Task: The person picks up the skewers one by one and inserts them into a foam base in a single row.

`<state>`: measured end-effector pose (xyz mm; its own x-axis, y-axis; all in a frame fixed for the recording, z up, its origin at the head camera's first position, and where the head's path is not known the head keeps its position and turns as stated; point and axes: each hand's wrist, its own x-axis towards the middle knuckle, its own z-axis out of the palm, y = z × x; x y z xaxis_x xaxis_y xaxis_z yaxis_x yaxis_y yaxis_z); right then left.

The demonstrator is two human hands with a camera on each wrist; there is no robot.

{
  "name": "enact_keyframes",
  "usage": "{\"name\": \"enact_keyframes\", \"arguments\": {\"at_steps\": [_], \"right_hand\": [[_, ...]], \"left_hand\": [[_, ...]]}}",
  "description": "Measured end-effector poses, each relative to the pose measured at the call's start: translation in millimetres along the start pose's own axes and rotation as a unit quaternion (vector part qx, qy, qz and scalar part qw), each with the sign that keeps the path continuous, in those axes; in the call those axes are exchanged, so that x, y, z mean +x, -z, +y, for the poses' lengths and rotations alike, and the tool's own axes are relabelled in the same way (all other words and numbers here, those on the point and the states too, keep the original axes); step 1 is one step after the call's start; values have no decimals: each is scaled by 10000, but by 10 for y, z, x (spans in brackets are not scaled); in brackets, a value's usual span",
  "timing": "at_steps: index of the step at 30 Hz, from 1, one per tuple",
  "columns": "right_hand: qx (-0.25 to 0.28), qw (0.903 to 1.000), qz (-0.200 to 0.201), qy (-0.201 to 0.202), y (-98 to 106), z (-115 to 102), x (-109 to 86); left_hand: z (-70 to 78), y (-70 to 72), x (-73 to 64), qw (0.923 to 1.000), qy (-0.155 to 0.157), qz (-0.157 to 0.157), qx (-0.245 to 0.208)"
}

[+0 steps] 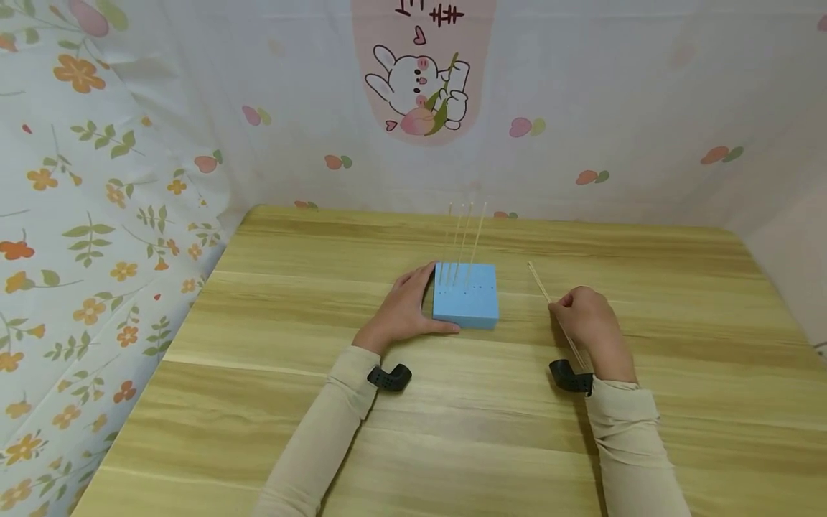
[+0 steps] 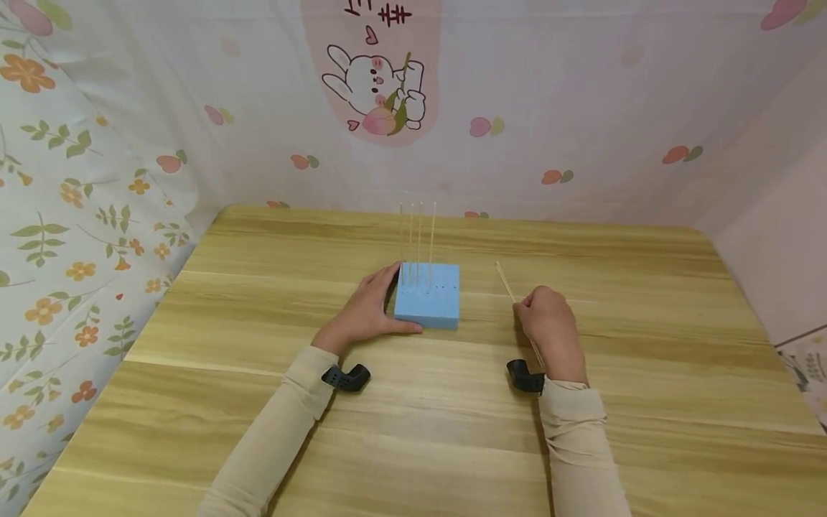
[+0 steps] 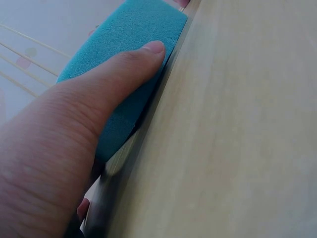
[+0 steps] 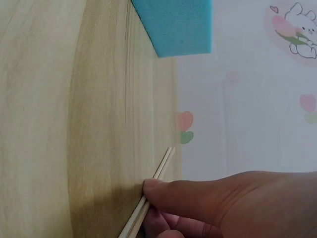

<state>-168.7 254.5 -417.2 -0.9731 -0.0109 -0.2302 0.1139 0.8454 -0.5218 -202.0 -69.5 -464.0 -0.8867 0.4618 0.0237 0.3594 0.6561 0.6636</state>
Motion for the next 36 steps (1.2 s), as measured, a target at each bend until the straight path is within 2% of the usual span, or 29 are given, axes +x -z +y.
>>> {"name": "enact_keyframes", "arguments": {"at_steps": [6,14,18,21,23,25,28,30,32,33,36], "right_hand": [[-19,9999,103,13,19,-10,-32],[-57,10000,42,59,90,-89,-91],[131,9993,315,179,210,-205,-179],[470,9955,726,399,255,-334,-208],[789,9885,1129,620,237,-441,-196],[1134,9764,1618,876,200,-573,-165],[1617,9474,2349,1452,134,-772,-97],[1822,9280,2641,1893,91,-895,-55],[1876,9152,2721,2306,47,-996,-23],[1839,9125,2694,2471,24,-1036,-9],[1612,9120,2487,2837,-35,-1124,9]], "left_hand": [[0,-3,-5,10000,13,11,7],[-22,-10,-31,10000,26,26,-27],[-20,-9,-17,10000,-21,43,-8],[-20,-4,-4,9999,-86,72,18],[-28,0,2,9999,-129,72,71],[-38,-3,4,9998,-138,49,124],[-50,-15,3,9997,-80,-14,212],[-48,-17,3,9997,-75,-29,217],[-48,-19,6,9997,-101,1,214],[-46,-17,8,9997,-131,30,187],[-44,-5,13,9996,-186,107,162]]}}
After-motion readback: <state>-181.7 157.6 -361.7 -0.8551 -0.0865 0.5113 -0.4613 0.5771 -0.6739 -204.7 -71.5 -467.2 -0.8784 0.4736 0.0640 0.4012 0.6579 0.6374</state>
